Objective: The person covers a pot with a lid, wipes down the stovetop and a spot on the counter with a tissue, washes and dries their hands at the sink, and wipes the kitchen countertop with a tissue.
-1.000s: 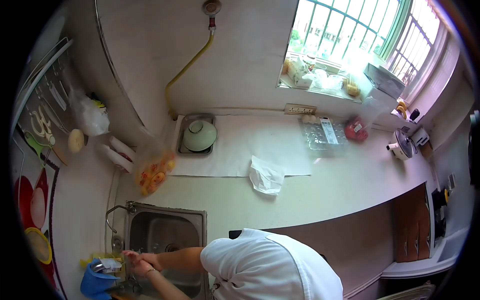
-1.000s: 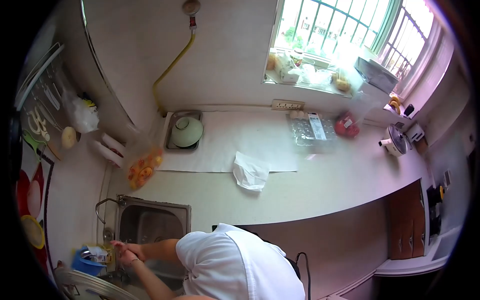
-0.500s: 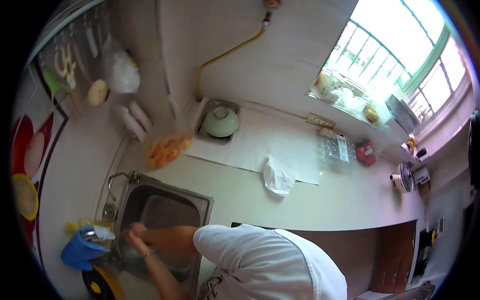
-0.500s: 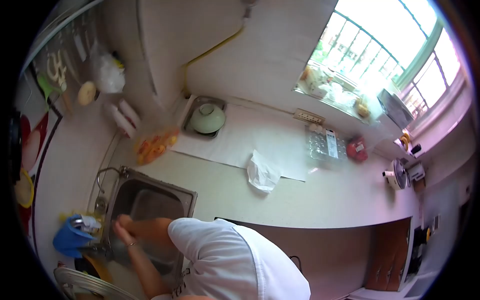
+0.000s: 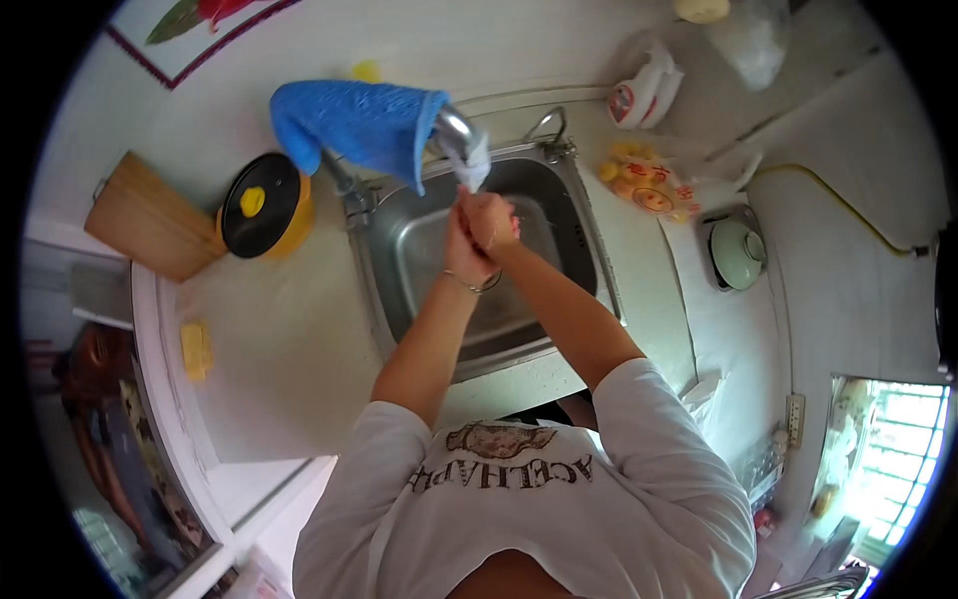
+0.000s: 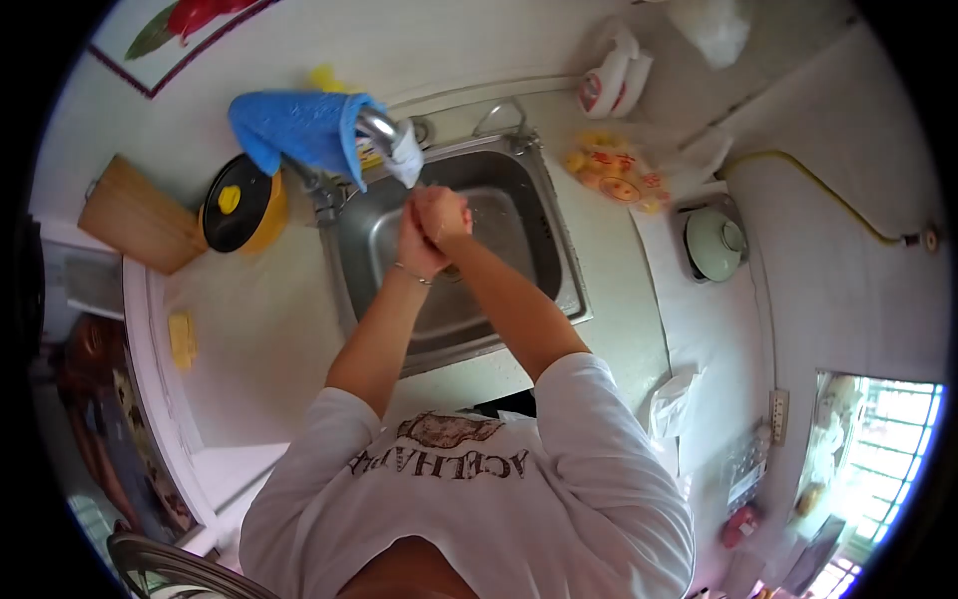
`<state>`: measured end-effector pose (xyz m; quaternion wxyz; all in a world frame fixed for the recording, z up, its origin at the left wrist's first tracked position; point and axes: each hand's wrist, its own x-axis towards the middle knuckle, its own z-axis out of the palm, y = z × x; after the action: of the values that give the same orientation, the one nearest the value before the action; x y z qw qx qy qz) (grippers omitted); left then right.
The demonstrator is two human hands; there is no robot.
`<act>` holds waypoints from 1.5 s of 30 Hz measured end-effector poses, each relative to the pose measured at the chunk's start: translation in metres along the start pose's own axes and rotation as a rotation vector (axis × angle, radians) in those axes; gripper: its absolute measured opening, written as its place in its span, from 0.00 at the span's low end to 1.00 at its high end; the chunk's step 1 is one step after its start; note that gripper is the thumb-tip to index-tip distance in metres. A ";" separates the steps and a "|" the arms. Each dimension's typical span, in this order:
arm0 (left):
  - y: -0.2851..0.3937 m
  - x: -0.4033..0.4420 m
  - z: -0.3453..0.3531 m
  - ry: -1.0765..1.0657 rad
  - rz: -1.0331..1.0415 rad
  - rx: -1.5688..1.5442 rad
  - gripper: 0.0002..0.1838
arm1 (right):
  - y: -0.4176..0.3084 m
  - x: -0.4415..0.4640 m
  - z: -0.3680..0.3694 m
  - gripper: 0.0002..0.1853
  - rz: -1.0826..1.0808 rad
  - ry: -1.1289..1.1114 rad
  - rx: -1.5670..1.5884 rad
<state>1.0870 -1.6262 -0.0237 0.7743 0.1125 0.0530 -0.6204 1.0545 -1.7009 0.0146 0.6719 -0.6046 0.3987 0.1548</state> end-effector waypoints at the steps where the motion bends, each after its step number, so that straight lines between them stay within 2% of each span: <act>1: -0.003 -0.003 0.007 0.006 0.020 -0.008 0.16 | 0.012 0.016 0.008 0.21 -0.258 0.294 -0.309; 2: -0.004 -0.001 0.016 0.129 0.009 0.006 0.17 | 0.022 0.031 0.012 0.23 -0.527 0.588 -0.614; 3: -0.005 -0.001 0.022 0.254 0.000 0.024 0.18 | 0.034 0.035 0.010 0.23 -0.538 0.571 -0.621; 5: 0.005 0.003 0.011 0.271 0.068 0.115 0.19 | 0.055 0.043 0.006 0.14 -0.991 0.699 -0.579; 6: 0.010 0.009 -0.001 0.288 0.119 0.216 0.20 | 0.059 0.042 0.012 0.14 -0.995 0.686 -0.585; 7: 0.018 0.025 -0.032 0.295 0.042 0.339 0.20 | 0.061 0.040 0.016 0.21 -0.974 0.558 -0.601; 8: 0.015 0.040 -0.061 0.296 0.054 0.330 0.20 | 0.062 0.041 0.018 0.27 -0.948 0.431 -0.617; 9: 0.006 0.056 -0.087 0.208 0.067 0.291 0.15 | 0.066 0.051 0.017 0.27 -0.991 0.502 -0.694; 10: -0.005 0.054 -0.076 0.203 0.218 0.302 0.12 | 0.055 0.034 0.017 0.27 -0.994 0.491 -0.701; 11: -0.016 0.052 -0.064 0.197 0.369 0.314 0.10 | 0.031 -0.002 0.018 0.25 -0.838 0.427 -0.391; 12: -0.019 0.053 -0.068 0.198 0.380 0.308 0.10 | 0.017 -0.021 0.020 0.24 -0.669 0.358 -0.091; 13: -0.020 0.054 -0.072 0.025 0.308 0.252 0.10 | 0.029 0.007 0.022 0.18 -0.580 0.335 0.253; 14: -0.020 0.053 -0.077 -0.148 0.235 0.198 0.10 | 0.029 0.009 0.023 0.18 -0.579 0.324 0.246; 16: -0.019 0.042 -0.068 -0.319 0.175 0.147 0.10 | 0.007 -0.011 0.028 0.14 -0.336 0.350 0.685; 17: -0.016 0.025 -0.042 -0.105 0.163 0.151 0.11 | 0.005 -0.016 0.035 0.14 -0.403 0.428 0.672; 18: -0.013 0.021 -0.035 0.004 0.162 0.151 0.12 | 0.012 -0.003 0.035 0.14 -0.405 0.417 0.668; 19: -0.009 0.016 -0.028 0.113 0.160 0.150 0.13 | 0.028 0.018 0.032 0.15 -0.471 0.321 0.794; 20: -0.006 0.018 -0.031 -0.006 0.116 0.157 0.15 | 0.036 0.029 0.030 0.16 -0.534 0.224 0.921; 21: -0.003 0.018 -0.034 -0.125 0.072 0.164 0.18 | 0.034 0.025 0.030 0.14 -0.500 0.152 1.094; 22: 0.000 0.010 -0.019 -0.124 0.078 0.162 0.18 | 0.035 0.020 0.029 0.14 -0.498 0.147 1.090; 24: 0.003 -0.003 0.002 -0.043 0.200 0.211 0.20 | 0.038 0.013 0.023 0.11 -0.679 -0.084 1.449; 25: 0.004 -0.006 0.009 -0.014 0.242 0.227 0.21 | 0.041 0.018 0.022 0.07 -0.945 -0.540 1.522; 26: 0.006 -0.005 0.010 -0.030 0.208 0.243 0.18 | 0.044 0.018 0.020 0.07 -0.937 -0.549 1.521; 28: 0.012 0.000 0.004 -0.029 0.206 0.266 0.16 | 0.023 -0.019 0.036 0.08 -0.354 -0.016 1.602; 29: 0.013 0.008 -0.007 -0.021 0.144 0.295 0.13 | 0.067 0.023 0.009 0.09 -0.199 -0.383 1.774; 30: 0.013 0.014 -0.013 -0.010 0.082 0.324 0.11 | 0.072 0.023 0.005 0.07 -0.199 -0.290 1.648; 31: 0.010 0.013 -0.003 0.120 0.083 0.301 0.10 | 0.070 0.017 0.009 0.06 -0.279 -0.128 1.487; 32: 0.005 0.012 0.010 0.244 0.087 0.277 0.14 | 0.069 0.012 0.015 0.06 -0.381 0.038 1.318; 33: 0.003 0.019 0.003 0.217 0.069 0.252 0.13 | 0.069 0.008 0.021 0.05 -0.459 0.166 1.177; 34: 0.001 0.022 0.000 0.189 0.043 0.226 0.13 | 0.066 0.002 0.024 0.07 -0.511 0.249 1.029; 36: -0.003 0.028 -0.001 0.326 0.065 0.205 0.14 | 0.081 0.014 0.018 0.14 -0.696 0.438 0.465; 37: -0.005 0.029 0.004 0.450 0.090 0.203 0.15 | 0.080 0.009 0.011 0.14 -0.696 0.428 0.465; 39: -0.006 0.026 0.001 0.451 0.133 0.108 0.15 | 0.076 -0.004 -0.006 0.19 -0.968 0.496 -0.575; 40: -0.008 0.024 -0.001 0.447 0.165 0.015 0.15 | 0.074 0.001 -0.014 0.19 -0.965 0.493 -0.575; 42: -0.012 0.023 -0.004 0.438 0.199 -0.034 0.17 | 0.062 0.016 -0.026 0.23 -1.266 0.382 -0.808; 43: -0.013 0.025 -0.006 0.435 0.203 -0.043 0.16 | 0.061 0.019 -0.027 0.28 -1.147 0.319 -0.791; 44: -0.014 0.026 -0.009 0.443 0.206 -0.031 0.16 | 0.061 0.025 -0.021 0.28 -1.143 0.326 -0.791; 45: -0.014 0.027 -0.008 0.455 0.208 -0.018 0.16 | 0.063 0.030 -0.010 0.27 -1.089 0.327 -0.623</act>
<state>1.0804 -1.6525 -0.0393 0.8032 0.2475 0.2196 -0.4955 1.0265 -1.7048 -0.0498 0.3782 -0.9026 0.0686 -0.1936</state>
